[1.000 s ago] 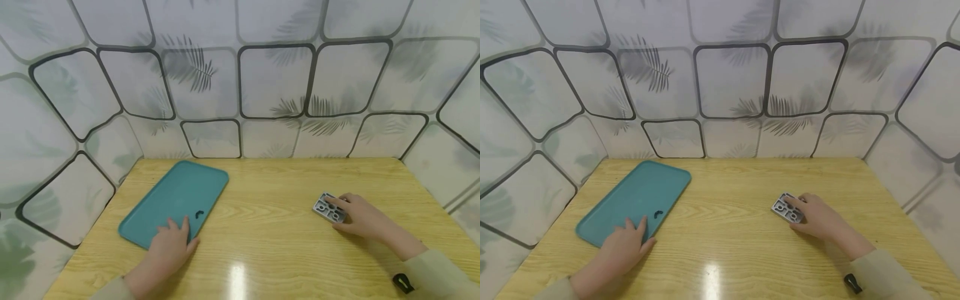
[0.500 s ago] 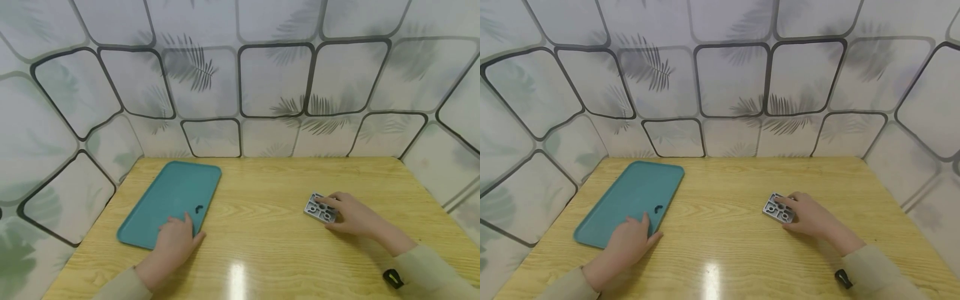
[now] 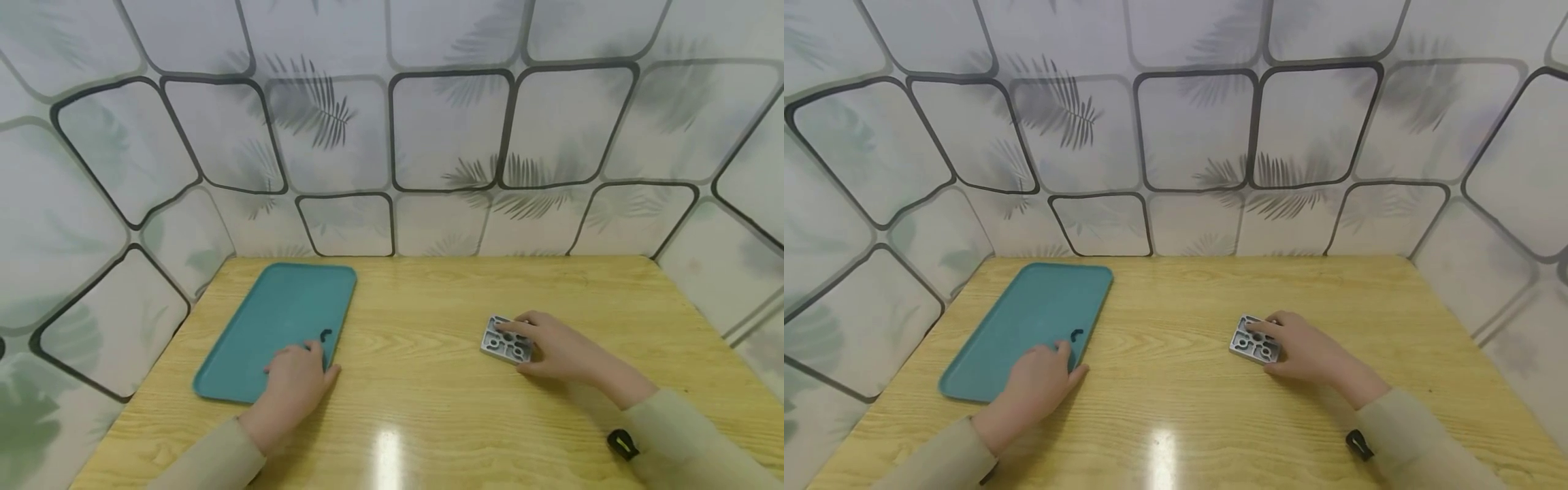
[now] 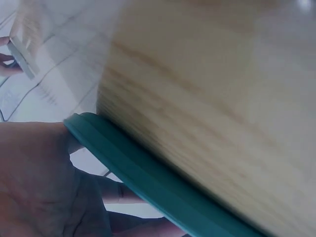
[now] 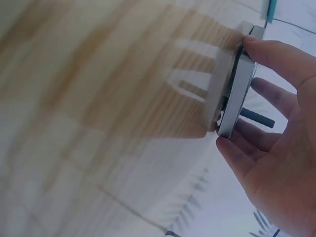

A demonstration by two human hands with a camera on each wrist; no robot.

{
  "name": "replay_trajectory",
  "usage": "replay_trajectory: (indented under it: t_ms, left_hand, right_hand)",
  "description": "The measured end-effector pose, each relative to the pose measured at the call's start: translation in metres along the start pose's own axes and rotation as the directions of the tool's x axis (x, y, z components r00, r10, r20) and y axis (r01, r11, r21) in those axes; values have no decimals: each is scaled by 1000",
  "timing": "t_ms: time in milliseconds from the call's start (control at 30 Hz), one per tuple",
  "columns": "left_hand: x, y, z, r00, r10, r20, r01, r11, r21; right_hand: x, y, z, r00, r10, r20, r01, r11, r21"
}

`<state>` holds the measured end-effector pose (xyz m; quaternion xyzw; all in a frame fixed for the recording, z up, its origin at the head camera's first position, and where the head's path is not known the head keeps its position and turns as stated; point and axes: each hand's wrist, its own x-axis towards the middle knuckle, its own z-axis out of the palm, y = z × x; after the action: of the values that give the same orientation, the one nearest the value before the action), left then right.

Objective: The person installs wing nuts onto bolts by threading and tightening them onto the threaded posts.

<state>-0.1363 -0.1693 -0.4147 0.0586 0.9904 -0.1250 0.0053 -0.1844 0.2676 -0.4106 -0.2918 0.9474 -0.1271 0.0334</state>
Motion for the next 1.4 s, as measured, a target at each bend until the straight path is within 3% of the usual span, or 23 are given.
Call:
replay_trajectory:
  t_ms: [200,433,867,1167,1400]
  left_hand:
    - [8,12,-6,1000,-24,2,24,999,-49]
    - [8,18,-10,1000,-26,-9,25,996,-85]
    - [6,14,-13,999,-19,37,25,989,-145]
    - [4,14,-15,999,-16,46,22,991,-131]
    - [1,9,-18,998,-8,68,22,978,-206]
  right_hand:
    - [5,-4,-1,1000,-14,16,14,1000,6]
    - [10,-7,1,998,-60,10,59,998,14]
    - [17,-13,4,997,-68,20,67,997,36]
    - [22,-18,5,997,-74,31,72,996,45]
    - [21,-20,5,996,-84,9,83,995,54]
